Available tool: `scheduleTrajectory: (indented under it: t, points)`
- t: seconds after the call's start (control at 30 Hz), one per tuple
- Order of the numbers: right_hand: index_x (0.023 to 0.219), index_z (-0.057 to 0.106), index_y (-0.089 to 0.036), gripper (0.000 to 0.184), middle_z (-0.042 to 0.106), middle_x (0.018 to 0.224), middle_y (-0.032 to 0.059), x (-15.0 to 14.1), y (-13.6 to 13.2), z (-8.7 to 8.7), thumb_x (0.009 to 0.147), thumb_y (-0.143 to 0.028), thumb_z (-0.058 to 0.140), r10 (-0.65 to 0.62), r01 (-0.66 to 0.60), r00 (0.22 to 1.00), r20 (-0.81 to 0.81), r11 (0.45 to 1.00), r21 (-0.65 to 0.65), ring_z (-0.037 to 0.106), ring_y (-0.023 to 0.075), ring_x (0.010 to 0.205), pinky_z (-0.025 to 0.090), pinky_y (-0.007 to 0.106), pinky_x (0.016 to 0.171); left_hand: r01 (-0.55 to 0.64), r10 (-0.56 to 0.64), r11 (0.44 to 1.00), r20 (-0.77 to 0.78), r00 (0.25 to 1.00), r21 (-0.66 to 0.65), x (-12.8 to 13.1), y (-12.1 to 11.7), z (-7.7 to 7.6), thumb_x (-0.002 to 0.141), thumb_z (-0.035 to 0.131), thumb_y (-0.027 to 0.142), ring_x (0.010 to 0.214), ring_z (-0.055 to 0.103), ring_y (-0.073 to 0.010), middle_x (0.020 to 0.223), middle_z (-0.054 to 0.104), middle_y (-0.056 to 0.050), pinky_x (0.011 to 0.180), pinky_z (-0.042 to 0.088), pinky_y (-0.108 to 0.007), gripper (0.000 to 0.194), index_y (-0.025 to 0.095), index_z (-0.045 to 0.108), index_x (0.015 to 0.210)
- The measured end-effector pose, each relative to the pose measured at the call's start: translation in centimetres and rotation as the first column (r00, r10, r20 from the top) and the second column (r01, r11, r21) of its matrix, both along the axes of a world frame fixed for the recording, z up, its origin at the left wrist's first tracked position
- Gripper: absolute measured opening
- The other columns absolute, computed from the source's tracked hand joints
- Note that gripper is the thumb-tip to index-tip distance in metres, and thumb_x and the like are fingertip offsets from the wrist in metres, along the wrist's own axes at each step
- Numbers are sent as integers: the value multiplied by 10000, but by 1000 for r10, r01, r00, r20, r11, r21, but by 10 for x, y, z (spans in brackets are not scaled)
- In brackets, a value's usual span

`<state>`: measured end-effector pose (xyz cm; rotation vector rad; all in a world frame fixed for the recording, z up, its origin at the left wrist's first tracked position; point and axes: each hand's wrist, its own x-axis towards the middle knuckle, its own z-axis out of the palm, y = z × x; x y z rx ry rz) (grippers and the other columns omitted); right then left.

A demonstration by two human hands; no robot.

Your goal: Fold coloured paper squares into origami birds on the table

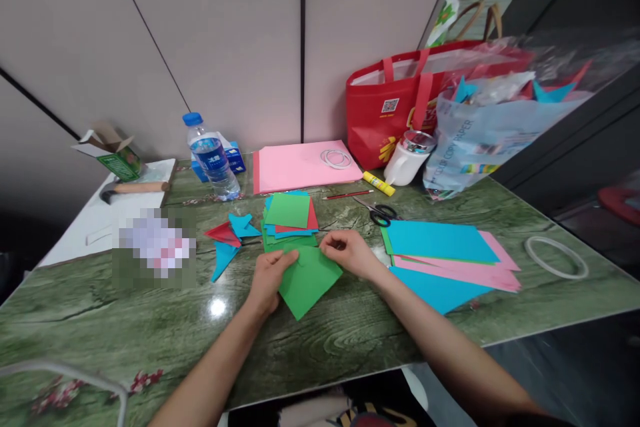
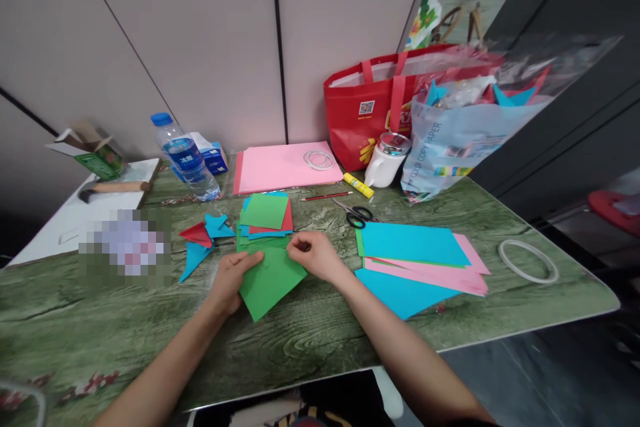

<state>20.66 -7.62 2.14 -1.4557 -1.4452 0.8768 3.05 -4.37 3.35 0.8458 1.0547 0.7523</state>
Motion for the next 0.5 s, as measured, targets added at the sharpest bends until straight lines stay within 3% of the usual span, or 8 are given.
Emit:
scheduleTrajectory:
  t: [0.17,0.23,0.37,0.5]
  points:
    - [665,536,-177,199,515,574,-26,4,2,4,769,-339,489,-138,131,979,-153,990,-60,461,105,520,371,218,483,-125,122,991,61,991,39,-1,5,1,469,800,381,527,581,-142,557,644,-16,539,456,-250,326,123,644,592]
    - [736,544,-179,221,538,625,-20,0,2,4,778,-393,513,-117,108,968,-224,993,-54,495,109,562,398,220,509,-106,102,993,70,992,57,0,3,-1,488,794,396,560,593,-150,583,654,-17,559,466,-254,345,121,668,655]
    - [837,567,-175,274,587,685,-20,-7,-1,1,672,-364,675,14,-30,964,-265,998,-55,548,115,634,427,225,580,-24,19,997,65,998,78,1,-1,-6,542,773,384,591,600,-156,633,664,-13,581,473,-262,329,132,674,728]
    - [794,619,-174,166,641,732,3,-4,-3,3,702,-308,652,13,-9,982,-188,1000,21,580,139,683,444,251,620,71,-75,978,13,997,197,-1,-1,-8,586,745,359,614,582,-143,641,648,-12,600,461,-247,271,125,665,697]
